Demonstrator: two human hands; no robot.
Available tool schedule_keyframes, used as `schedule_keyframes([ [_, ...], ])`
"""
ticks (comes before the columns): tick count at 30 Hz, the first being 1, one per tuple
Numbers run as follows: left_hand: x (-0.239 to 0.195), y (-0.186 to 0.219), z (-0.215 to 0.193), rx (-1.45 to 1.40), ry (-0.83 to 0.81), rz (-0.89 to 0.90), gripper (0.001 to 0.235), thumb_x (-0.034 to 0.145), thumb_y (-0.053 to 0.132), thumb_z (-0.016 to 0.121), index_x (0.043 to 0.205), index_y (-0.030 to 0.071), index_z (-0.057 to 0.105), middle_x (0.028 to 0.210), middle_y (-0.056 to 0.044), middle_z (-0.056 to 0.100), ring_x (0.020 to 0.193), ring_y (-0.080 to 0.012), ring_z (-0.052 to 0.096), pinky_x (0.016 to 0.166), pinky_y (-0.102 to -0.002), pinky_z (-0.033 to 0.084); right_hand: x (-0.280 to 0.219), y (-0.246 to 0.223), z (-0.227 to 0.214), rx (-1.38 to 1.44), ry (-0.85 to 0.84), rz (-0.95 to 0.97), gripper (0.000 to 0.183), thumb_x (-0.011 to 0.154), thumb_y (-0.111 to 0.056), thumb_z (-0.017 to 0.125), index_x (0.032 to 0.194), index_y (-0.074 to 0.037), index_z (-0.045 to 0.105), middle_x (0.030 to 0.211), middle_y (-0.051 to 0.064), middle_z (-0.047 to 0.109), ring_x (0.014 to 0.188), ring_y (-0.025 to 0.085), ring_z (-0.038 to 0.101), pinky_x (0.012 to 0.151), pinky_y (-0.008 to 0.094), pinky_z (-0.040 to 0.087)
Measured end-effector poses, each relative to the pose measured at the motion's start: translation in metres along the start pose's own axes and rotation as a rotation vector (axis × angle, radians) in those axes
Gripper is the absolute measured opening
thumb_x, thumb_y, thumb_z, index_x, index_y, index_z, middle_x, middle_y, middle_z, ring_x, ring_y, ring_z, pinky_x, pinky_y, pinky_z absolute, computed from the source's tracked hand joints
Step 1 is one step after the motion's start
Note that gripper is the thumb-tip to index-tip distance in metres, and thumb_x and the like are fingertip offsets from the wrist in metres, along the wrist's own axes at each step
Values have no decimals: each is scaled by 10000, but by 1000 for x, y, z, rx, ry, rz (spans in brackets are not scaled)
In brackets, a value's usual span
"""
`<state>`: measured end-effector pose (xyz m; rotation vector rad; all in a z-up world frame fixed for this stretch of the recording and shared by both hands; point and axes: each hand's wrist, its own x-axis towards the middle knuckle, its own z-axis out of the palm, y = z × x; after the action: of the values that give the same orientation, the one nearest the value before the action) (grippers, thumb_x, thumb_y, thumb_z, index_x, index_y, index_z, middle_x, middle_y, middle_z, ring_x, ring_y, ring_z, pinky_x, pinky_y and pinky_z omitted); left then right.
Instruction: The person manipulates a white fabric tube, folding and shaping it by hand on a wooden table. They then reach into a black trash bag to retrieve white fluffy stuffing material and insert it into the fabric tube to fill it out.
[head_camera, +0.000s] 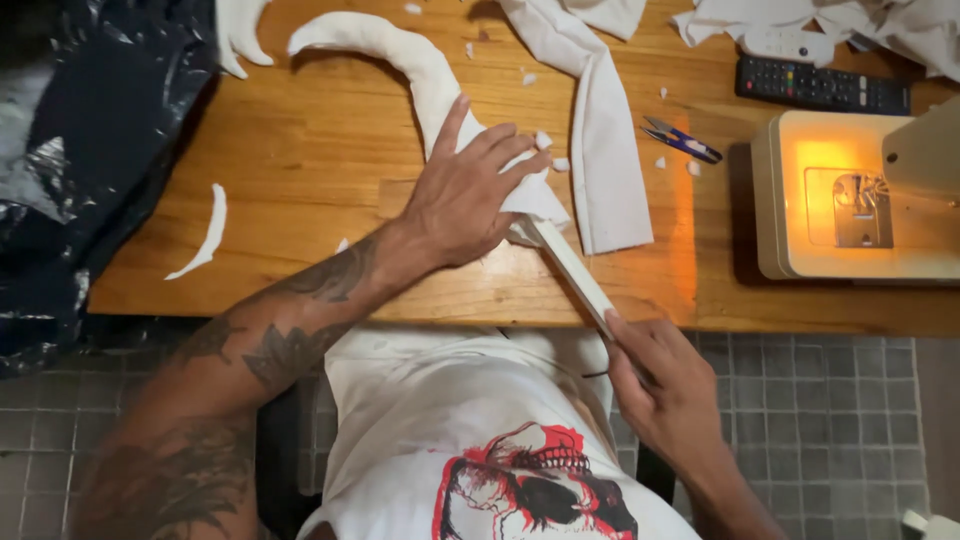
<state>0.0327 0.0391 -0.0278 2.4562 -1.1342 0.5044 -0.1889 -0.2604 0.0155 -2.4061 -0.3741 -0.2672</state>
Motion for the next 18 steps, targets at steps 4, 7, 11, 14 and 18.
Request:
schedule_keyframes([
  [4,-6,27,4,73,-103,9,823,1195,722,454,1695,91,623,1647,-218,700,1569,-412,607,1423,-693,148,13,14,17,64,6,-30,391,1097,-39,738,1474,-134,782,1107,77,739,884,199,709,789,323,527],
  [7,-16,43,6,-121,-130,-8,710,1153,531,570,1738,129,545,1667,-232,593,1636,-449,512,1452,-640,232,21,25,29,57,63,-67,398,1007,-91,803,1394,-144,880,1066,131,815,902,401,814,760,495,623],
  [11,-14,42,-2,-321,-178,-54,802,1091,439,582,1819,137,434,1691,-209,598,1694,-433,458,1457,-663,109,22,29,37,-29,99,-131,413,1015,-130,792,1417,-172,877,1068,76,804,854,348,793,732,426,619],
  [14,-7,39,-24,-347,-128,-94,844,1091,539,592,1814,129,441,1698,-226,603,1697,-445,461,1439,-707,86,17,24,28,-146,138,-198,428,995,-146,798,1412,-198,879,1093,43,795,801,279,778,711,377,617],
  [18,17,34,-32,-105,-12,-200,876,1170,764,519,1624,25,647,1541,-263,677,1598,-450,547,1404,-687,164,19,16,14,-230,170,-283,408,978,-152,817,1373,-212,902,1128,45,806,784,279,773,703,386,615],
])
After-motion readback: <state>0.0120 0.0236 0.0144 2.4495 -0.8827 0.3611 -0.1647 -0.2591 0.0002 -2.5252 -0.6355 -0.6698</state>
